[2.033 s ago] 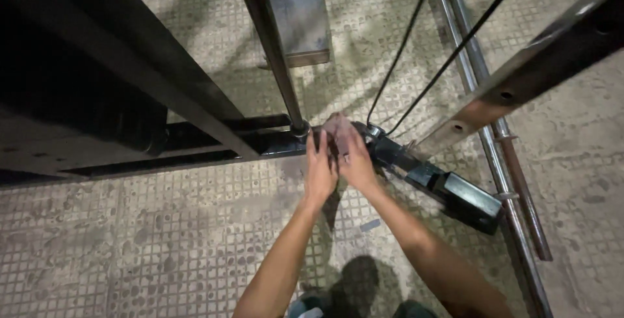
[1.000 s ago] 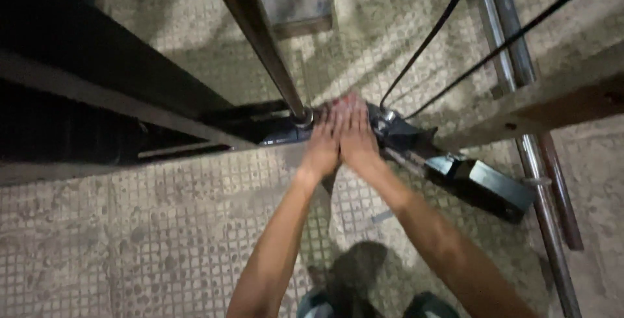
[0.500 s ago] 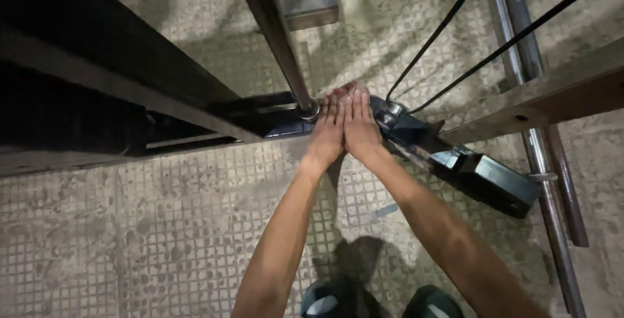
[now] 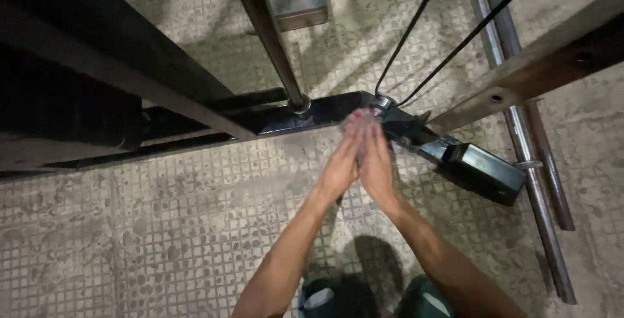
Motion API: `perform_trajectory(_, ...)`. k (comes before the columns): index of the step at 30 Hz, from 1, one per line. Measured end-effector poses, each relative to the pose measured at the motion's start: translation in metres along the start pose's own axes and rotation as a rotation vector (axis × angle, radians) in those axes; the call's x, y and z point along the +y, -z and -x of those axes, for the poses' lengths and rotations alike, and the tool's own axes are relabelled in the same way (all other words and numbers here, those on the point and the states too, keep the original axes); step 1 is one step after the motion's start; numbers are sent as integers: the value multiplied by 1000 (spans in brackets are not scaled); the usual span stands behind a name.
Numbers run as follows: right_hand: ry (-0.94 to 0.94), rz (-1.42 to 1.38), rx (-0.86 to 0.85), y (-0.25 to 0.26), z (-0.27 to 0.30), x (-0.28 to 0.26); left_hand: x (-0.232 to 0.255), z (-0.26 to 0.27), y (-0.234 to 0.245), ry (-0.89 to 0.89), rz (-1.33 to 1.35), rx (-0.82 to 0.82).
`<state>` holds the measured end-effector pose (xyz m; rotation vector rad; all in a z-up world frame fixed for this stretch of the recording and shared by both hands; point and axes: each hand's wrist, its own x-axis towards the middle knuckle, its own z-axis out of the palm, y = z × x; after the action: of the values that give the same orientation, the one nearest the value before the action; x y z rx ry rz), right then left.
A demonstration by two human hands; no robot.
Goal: The recorder cleans the metal frame and pull-down bar of a cable weight machine using a pink cloth.
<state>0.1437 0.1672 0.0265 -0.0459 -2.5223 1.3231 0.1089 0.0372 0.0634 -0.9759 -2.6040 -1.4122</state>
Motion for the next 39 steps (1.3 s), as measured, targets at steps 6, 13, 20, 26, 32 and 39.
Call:
perform_trajectory(6, 97, 320, 34, 55, -1, -5, 7, -20, -37, -93, -146, -173)
perform_trajectory(13, -61, 110, -23, 64, 1, 10, 5, -22, -58, -66, -61, -177)
perform_trajectory(20, -133, 16, 87, 106, 22, -20, 60, -19, -64, -7, 183, 22)
perform_trajectory(26, 58, 65, 249, 126, 22, -11, 87, -33, -72, -97, 245, 143)
perform_trajectory(32, 44, 151, 322, 122, 21, -16, 72, -35, -82, -59, 197, 132)
perform_trajectory(39, -47, 77, 276, 131, 32, -4, 83, -21, -85, -22, 180, 123)
